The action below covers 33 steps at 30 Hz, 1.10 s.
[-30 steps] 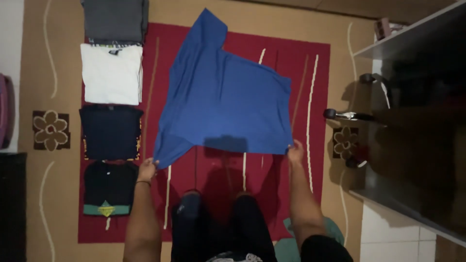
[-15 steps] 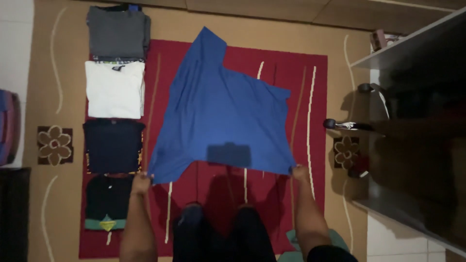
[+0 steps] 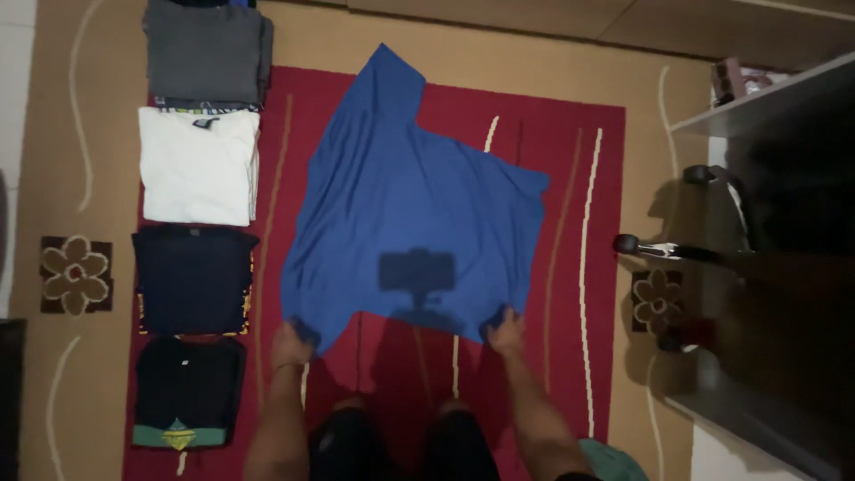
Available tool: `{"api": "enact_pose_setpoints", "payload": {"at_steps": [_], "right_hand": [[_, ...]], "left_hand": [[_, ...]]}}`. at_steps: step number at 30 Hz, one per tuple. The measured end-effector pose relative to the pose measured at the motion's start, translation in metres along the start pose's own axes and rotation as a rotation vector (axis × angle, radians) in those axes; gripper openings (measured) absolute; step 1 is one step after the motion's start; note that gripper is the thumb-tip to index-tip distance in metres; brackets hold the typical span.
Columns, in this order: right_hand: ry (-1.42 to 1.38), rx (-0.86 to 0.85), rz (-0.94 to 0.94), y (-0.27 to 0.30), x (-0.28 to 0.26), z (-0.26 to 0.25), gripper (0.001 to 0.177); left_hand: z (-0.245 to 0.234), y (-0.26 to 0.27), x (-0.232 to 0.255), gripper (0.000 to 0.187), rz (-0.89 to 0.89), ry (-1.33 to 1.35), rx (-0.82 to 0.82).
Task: Folding various items of clothing on a rug on the floor.
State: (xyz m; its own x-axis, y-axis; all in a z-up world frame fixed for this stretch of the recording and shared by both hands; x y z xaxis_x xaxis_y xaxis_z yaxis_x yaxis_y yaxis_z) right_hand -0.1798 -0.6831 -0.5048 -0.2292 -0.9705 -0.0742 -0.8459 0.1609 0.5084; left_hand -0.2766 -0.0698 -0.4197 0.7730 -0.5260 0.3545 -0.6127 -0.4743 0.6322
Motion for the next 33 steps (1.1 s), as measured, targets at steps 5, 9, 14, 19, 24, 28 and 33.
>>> {"api": "enact_pose_setpoints", "payload": {"at_steps": [5,9,14,19,24,28,33], "right_hand": [[-0.003,-0.382,0.095,0.002,-0.041,0.009,0.137],[-0.029,-0.221,-0.041,0.003,-0.039,0.041,0.146],[-0.055,-0.185,0.056,0.013,-0.043,0.033,0.144],[-0.043,-0.218,0.219,0.011,-0.044,0.014,0.146],[-0.018,-0.198,0.215,0.019,-0.059,-0.007,0.147],[0.014,-0.211,0.200,0.019,-0.061,-0.012,0.146],[0.020,-0.226,0.120,0.016,-0.063,-0.008,0.150]], "left_hand": [[0.034,-0.028,0.036,0.116,0.134,-0.155,-0.103],[0.037,-0.027,0.057,0.119,0.051,-0.244,-0.229],[0.042,-0.032,0.051,0.114,0.033,-0.284,-0.284],[0.024,-0.049,0.140,0.111,0.365,-0.414,-0.123],[0.029,-0.082,0.262,0.115,0.684,-0.402,-0.069],[0.052,-0.109,0.312,0.116,0.779,-0.385,-0.065],[0.081,-0.119,0.325,0.132,0.550,-0.497,-0.243]]}}
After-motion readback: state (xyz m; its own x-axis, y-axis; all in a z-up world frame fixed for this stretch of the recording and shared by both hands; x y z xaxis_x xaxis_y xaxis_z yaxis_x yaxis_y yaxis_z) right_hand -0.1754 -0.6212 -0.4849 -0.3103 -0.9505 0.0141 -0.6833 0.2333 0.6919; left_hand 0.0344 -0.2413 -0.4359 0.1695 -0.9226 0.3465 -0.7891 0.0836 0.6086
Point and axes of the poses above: each hand's wrist, its own y-axis away from the middle knuckle, its own z-axis out of the palm, x = y × z, the point moved 8 cm from there along -y, towards the middle knuckle, and after that the axes turned 10 degrees about y, right-handed, at the moved point
